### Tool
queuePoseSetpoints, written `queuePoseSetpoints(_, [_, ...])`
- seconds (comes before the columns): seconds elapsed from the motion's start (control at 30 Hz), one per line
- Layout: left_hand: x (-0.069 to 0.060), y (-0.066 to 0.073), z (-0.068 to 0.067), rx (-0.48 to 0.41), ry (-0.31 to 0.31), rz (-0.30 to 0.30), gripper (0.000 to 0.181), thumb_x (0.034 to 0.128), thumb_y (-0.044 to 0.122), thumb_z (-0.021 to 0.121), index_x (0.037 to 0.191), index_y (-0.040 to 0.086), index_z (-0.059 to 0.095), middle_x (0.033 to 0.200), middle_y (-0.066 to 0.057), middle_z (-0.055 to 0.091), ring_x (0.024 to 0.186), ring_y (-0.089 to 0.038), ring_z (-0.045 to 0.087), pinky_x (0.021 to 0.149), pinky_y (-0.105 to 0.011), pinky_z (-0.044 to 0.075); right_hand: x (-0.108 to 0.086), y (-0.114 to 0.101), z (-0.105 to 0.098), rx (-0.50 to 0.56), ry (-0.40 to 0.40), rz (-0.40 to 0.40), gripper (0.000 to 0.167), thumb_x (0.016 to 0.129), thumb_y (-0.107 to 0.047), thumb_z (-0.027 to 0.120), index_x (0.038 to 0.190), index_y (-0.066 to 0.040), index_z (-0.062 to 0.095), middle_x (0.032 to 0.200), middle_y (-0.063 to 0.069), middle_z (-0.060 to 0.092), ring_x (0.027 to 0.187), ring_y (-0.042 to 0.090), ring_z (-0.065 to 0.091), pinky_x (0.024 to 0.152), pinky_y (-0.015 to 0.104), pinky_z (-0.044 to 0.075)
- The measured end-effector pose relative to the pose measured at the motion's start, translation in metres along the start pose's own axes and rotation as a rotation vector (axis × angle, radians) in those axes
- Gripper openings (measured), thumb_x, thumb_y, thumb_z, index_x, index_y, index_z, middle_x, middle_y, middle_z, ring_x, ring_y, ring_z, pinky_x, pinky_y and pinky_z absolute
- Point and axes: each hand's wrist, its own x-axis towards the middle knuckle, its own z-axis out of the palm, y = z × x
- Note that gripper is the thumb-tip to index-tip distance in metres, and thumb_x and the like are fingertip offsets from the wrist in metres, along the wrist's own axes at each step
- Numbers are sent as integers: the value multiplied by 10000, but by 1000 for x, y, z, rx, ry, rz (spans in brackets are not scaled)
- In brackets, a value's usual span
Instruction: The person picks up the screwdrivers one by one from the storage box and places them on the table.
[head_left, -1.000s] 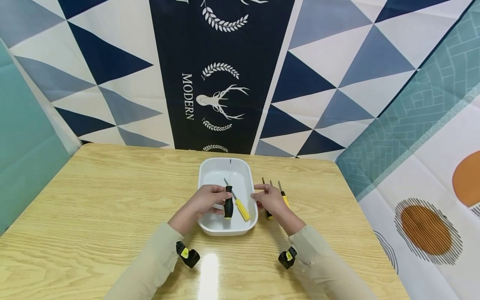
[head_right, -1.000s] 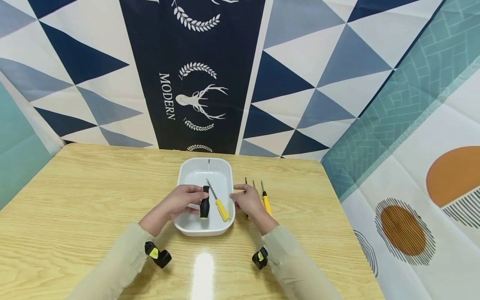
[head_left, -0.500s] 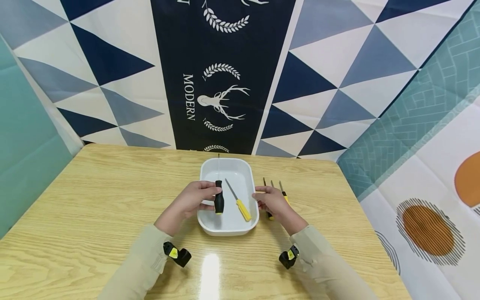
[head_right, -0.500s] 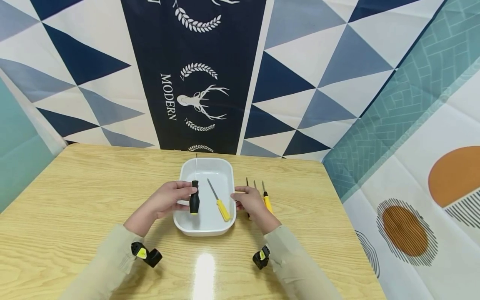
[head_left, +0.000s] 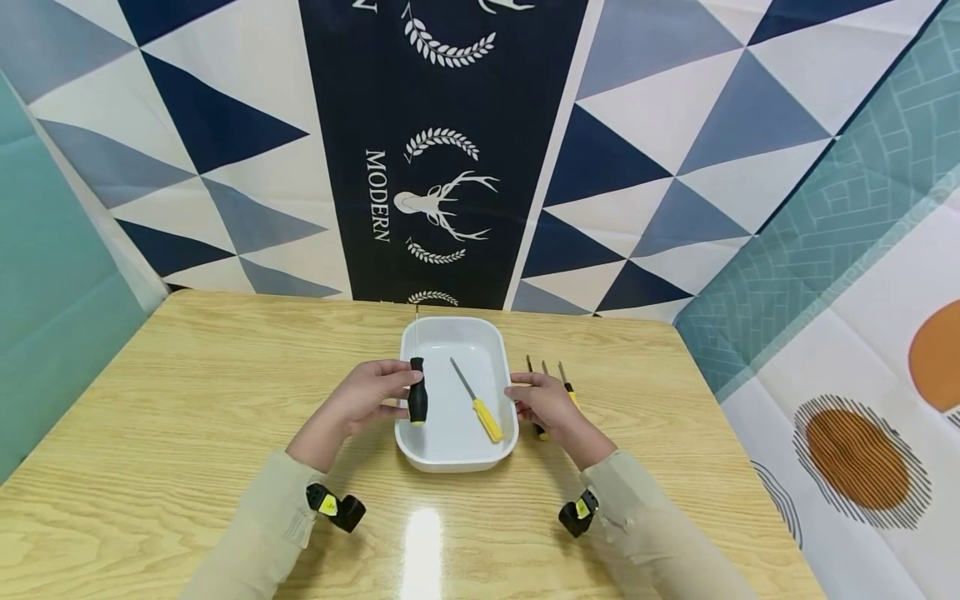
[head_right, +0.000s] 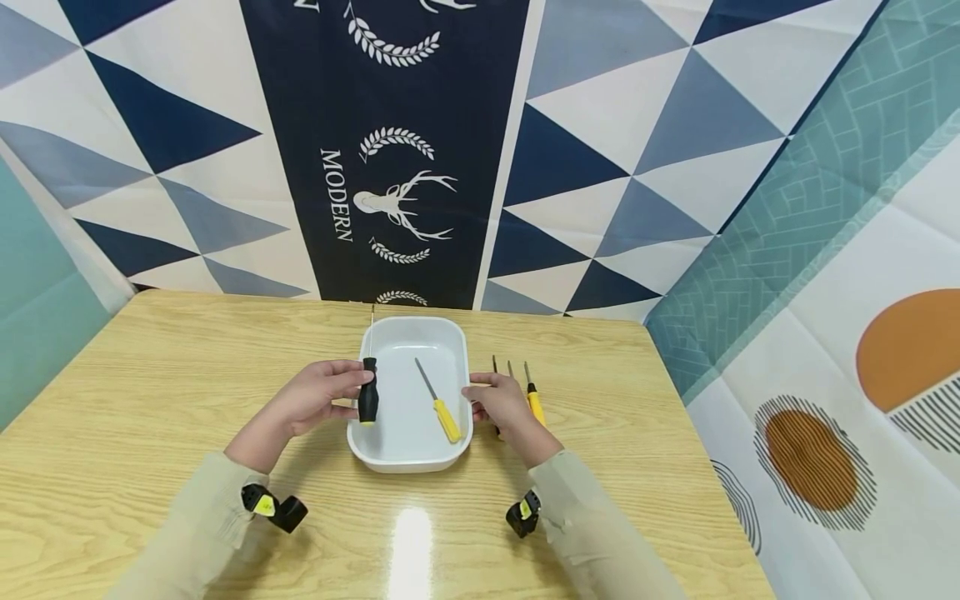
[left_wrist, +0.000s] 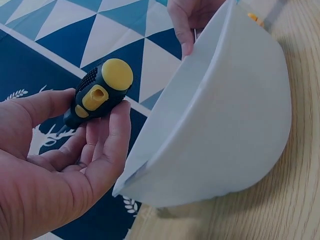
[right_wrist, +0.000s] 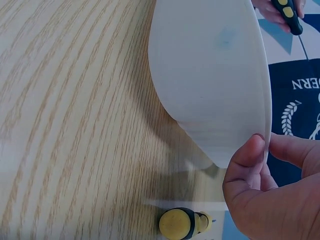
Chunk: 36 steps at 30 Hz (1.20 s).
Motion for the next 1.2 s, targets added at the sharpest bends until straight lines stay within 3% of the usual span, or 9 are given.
queuePoseSetpoints(0.23, [-1, -4, -7, 20, 14, -5, 455, 913, 203, 589, 1255, -73, 470, 1065, -113, 580, 864, -148, 592, 710, -271, 574, 0, 0, 0, 12, -3, 6, 406, 911, -104, 577, 1298, -9, 497, 884, 92, 615, 645, 121, 528, 598, 225, 480])
queuePoseSetpoints(0.73, [-7, -21, -40, 86, 77, -28, 617, 928, 267, 576, 1388, -62, 328, 1277, -216, 474, 967, -200, 561, 777, -294, 575, 0, -2, 0, 9, -4, 21, 445, 919, -136, 582, 1333, -17, 469, 942, 117, 619, 655, 125, 526, 624, 255, 485])
queuePoseSetpoints(1.2, [-20, -37, -76, 124, 130, -81, 696, 950, 295, 534, 1438, -84, 215, 1428, -289, 306, 1233, -367, 425, 786, -240, 564, 0, 0, 0, 13, 20, 26, 395, 911, -117, 586, 1287, -25, 510, 934, 104, 625, 657, 121, 531, 603, 218, 477])
